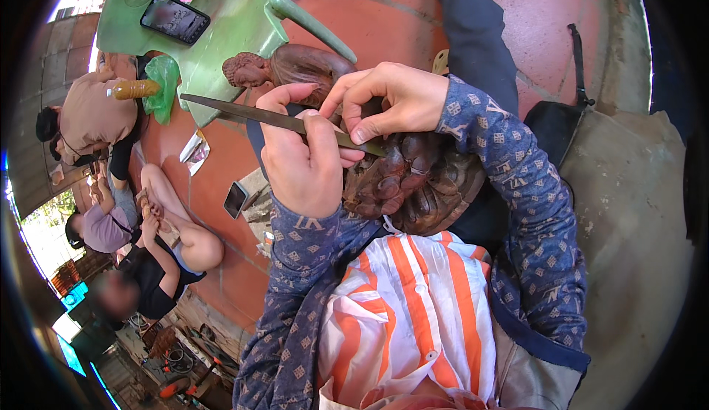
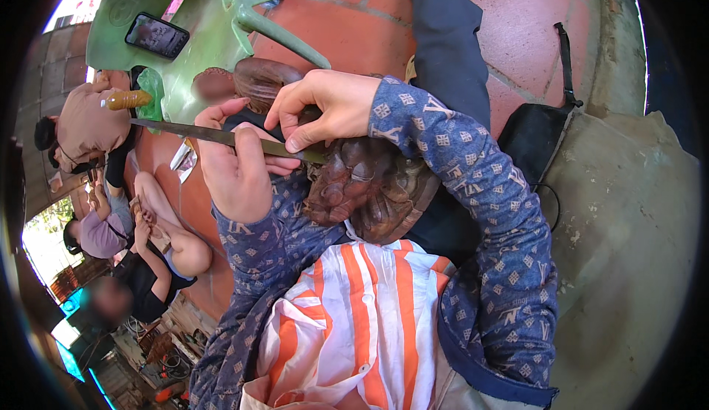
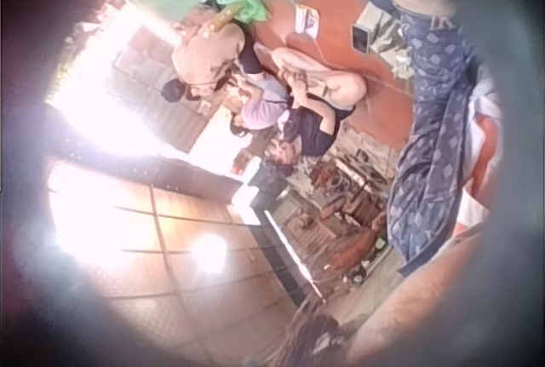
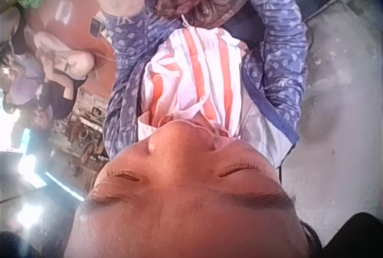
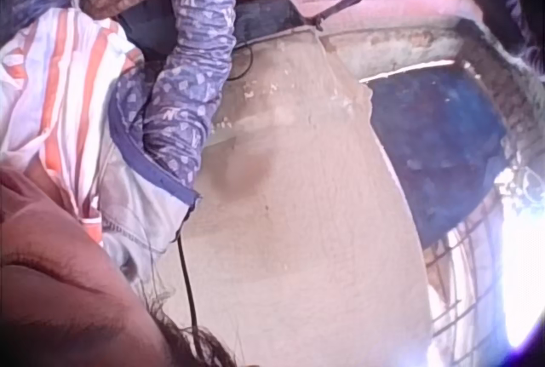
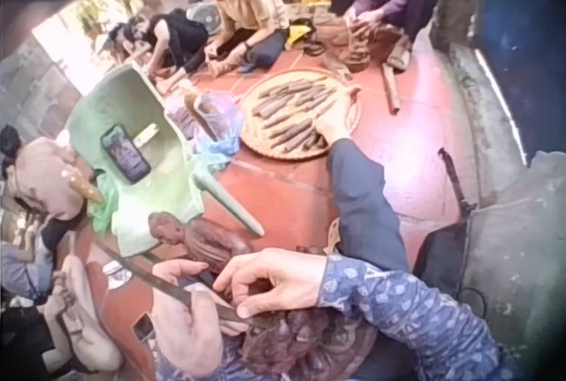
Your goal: The person carves a wooden figurine using a metal file, holding the object in their lap and filing specific details on the surface. The person occasionally pauses to inspect the carved areas with their hand.
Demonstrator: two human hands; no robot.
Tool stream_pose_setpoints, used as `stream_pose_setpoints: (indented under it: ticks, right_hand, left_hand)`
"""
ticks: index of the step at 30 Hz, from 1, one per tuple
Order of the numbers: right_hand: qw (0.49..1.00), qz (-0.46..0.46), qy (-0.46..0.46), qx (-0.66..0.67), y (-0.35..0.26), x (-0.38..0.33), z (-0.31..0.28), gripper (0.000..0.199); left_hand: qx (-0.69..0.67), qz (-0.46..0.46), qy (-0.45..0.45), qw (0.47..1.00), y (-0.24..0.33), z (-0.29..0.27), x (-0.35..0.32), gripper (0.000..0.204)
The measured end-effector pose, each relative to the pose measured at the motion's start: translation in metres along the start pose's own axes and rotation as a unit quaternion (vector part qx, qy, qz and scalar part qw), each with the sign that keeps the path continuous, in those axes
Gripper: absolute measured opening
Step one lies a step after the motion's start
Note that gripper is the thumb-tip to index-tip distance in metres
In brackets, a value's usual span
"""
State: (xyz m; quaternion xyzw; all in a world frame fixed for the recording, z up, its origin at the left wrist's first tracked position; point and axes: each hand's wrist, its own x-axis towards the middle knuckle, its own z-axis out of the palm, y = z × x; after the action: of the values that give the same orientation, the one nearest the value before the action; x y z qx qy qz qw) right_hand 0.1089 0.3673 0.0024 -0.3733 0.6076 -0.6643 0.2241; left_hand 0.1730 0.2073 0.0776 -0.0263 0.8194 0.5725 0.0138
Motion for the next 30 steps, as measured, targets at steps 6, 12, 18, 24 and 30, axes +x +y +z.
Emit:
stream_pose_setpoints:
  ticks: [6, 12, 18, 24, 30]
  right_hand:
    - [0.999, -0.008, -0.008, 0.037, 0.003, -0.006, -0.004, 0.016]
    - [1.0, -0.017, 0.009, 0.018, -0.003, -0.004, 0.002, 0.015]
    - [0.999, -0.031, -0.006, 0.013, 0.003, -0.005, 0.001, 0.016]
    - [0.999, -0.034, 0.014, 0.013, -0.001, -0.006, 0.005, 0.013]
    - [1.0, -0.003, -0.018, 0.011, -0.006, -0.008, -0.002, 0.013]
  left_hand:
    - [-0.025, 0.02, -0.009, 0.999, -0.002, 0.005, -0.006, 0.022]
    - [-0.004, 0.038, 0.0, 0.999, 0.0, 0.001, -0.011, 0.02]
    - [-0.002, 0.068, -0.02, 0.997, -0.008, 0.0, -0.013, 0.022]
    - [0.007, 0.082, -0.022, 0.996, -0.003, -0.003, -0.017, 0.023]
    - [-0.041, 0.053, -0.032, 0.997, -0.009, 0.002, -0.018, 0.022]
